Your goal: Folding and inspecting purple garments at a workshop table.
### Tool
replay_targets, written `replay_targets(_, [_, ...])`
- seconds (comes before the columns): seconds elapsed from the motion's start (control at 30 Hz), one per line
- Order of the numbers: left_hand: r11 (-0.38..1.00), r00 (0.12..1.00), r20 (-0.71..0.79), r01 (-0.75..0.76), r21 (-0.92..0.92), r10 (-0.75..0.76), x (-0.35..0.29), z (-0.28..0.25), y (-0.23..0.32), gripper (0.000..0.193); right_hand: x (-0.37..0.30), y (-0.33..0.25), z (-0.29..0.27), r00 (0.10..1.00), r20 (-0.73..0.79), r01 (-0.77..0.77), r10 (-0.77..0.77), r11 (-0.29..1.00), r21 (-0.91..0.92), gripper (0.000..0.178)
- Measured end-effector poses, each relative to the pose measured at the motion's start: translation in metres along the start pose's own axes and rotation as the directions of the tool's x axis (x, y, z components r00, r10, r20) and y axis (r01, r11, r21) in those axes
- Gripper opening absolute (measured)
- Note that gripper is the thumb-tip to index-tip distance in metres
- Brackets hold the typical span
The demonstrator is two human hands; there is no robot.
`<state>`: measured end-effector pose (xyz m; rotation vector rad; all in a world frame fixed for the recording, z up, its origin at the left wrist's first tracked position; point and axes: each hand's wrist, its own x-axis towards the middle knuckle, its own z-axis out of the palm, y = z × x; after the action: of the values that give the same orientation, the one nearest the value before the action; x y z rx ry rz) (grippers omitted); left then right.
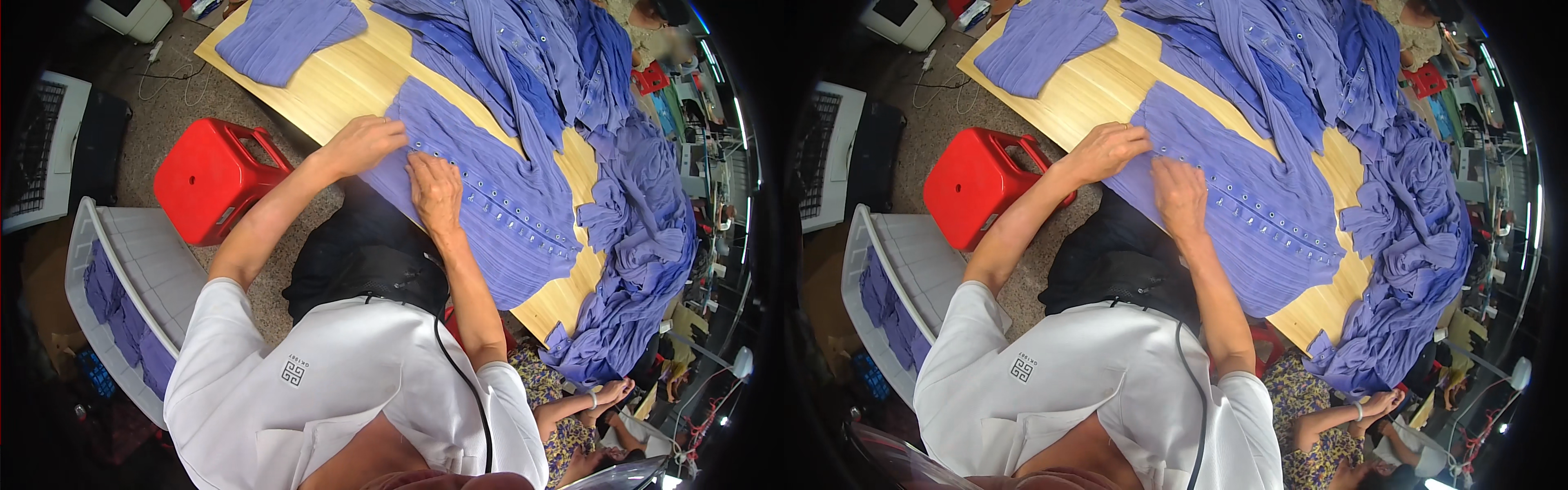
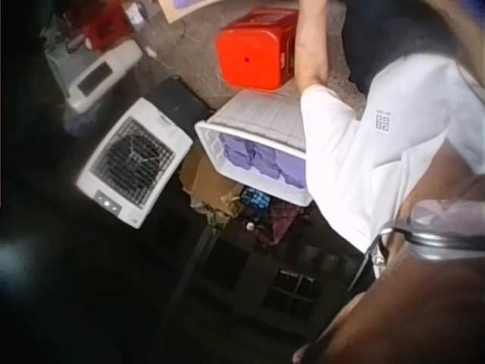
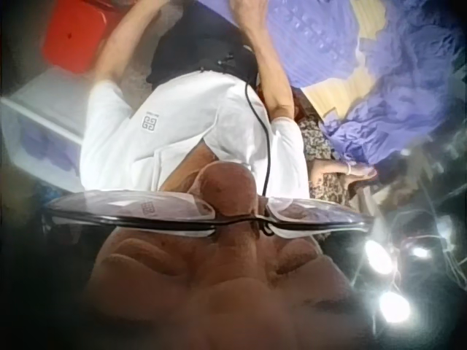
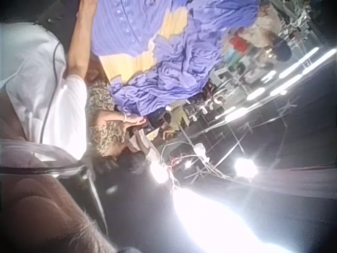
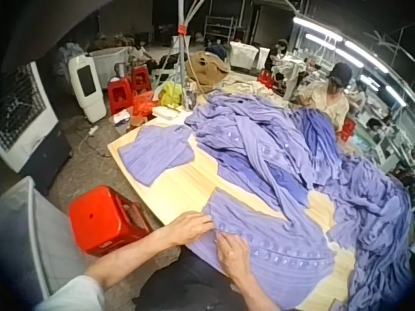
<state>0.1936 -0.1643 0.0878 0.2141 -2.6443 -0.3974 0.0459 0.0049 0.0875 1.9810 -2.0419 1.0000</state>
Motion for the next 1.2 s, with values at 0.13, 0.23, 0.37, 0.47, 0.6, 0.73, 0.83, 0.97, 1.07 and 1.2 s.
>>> replay_targets(0.13, [0.993,0.992,0.08,0.093,0.067,-0.098,0.007,-0.006,0.01,0.01,0.0,0.004,-0.002,0.998,0.018,-0.059,0.059,0.998,-0.038,0.019])
replay_targets(0.23, [0.985,0.994,0.104,0.024,0.169,-0.042,0.021,-0.003,0.011,0.008,0.003,0.008,0.008,0.997,0.011,-0.077,0.078,0.995,-0.064,0.015])
replay_targets(0.37, [0.998,0.995,0.094,-0.039,0.058,0.034,0.033,0.005,0.013,0.008,0.004,0.013,0.014,0.996,0.021,-0.084,0.087,0.99,-0.117,0.016])
replay_targets(0.47, [0.992,0.987,0.134,0.101,-0.081,-0.089,0.034,0.0,0.015,0.012,0.006,0.011,0.012,0.995,-0.026,-0.099,0.097,0.991,-0.088,0.019])
replay_targets(0.6, [0.959,0.983,0.028,0.184,-0.214,-0.182,0.015,0.004,0.009,0.024,0.003,0.013,0.009,0.996,-0.047,-0.075,0.072,0.995,-0.059,0.022])
replay_targets(0.73, [0.965,0.966,-0.17,0.156,-0.212,-0.194,-0.002,0.016,0.016,0.029,-0.004,0.014,0.011,0.999,-0.026,-0.046,0.043,0.995,-0.088,0.021])
replay_targets(0.83, [0.973,0.935,-0.279,0.187,-0.132,-0.218,-0.007,0.022,0.019,0.025,-0.003,0.015,0.012,0.998,-0.054,-0.035,0.028,0.991,-0.126,0.02])
replay_targets(0.97, [0.981,0.931,-0.312,0.189,-0.036,-0.19,-0.016,0.022,0.02,0.018,-0.002,0.01,0.013,0.996,-0.088,-0.046,0.033,0.988,-0.15,0.019])
replay_targets(1.07, [0.983,0.956,-0.249,0.173,0.053,-0.155,-0.011,0.01,0.025,0.012,0.002,0.008,0.015,0.997,-0.06,-0.057,0.048,0.986,-0.156,0.019])
replay_targets(1.2, [0.967,0.985,-0.049,0.174,0.188,-0.167,0.011,0.005,0.023,0.008,0.014,0.007,0.015,0.998,-0.062,-0.027,0.019,0.99,-0.139,0.017])
